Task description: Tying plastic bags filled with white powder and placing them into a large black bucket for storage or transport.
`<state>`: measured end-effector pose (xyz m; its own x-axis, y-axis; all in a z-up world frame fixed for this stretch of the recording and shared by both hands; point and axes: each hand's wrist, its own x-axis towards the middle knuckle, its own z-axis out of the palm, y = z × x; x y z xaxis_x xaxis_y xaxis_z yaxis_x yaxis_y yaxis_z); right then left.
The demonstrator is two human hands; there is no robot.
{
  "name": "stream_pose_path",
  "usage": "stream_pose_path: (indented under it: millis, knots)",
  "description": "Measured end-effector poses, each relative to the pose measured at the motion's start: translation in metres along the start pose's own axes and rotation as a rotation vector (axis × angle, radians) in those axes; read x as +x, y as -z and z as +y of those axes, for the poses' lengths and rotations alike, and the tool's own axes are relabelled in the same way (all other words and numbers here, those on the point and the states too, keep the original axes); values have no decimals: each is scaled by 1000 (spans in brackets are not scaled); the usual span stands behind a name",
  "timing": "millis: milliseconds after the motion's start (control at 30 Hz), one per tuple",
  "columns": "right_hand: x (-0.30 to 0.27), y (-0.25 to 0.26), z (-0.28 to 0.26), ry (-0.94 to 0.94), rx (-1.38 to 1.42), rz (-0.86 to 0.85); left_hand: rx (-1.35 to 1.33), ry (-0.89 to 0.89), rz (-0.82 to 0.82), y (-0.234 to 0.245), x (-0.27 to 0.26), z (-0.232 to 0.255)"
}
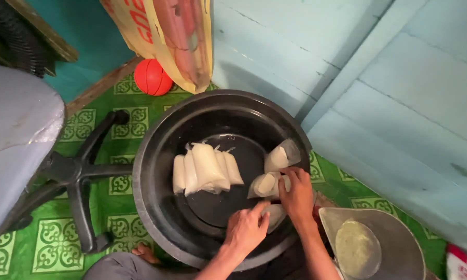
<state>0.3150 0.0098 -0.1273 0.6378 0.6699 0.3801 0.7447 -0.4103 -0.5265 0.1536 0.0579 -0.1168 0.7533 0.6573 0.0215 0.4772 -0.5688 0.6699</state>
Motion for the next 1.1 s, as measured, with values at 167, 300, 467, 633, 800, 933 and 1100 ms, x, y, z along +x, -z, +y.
stream_pose_path:
  millis: [167, 300, 467, 633, 800, 933, 1100]
  knots:
    - [1, -9, 16, -7, 15, -4, 138, -2, 103, -25, 26, -5]
    - [2, -9, 16, -101, 35, -97, 182, 32, 122, -43, 37, -14]
    - [1, -13, 21, -112, 10, -131, 145, 67, 103, -46, 39, -17]
    - [1, -19, 24, -118, -93, -191, 33, 3, 180, -38, 35, -16]
    - [1, -21, 22, -121, -124, -204, 7, 69, 111, -45, 32, -26]
    - [0, -29, 26, -76, -114, -180, 76, 78, 60, -49, 36, -28]
    - [1, -26, 17, -110, -108, -134, 23, -7, 161, -53, 36, -36]
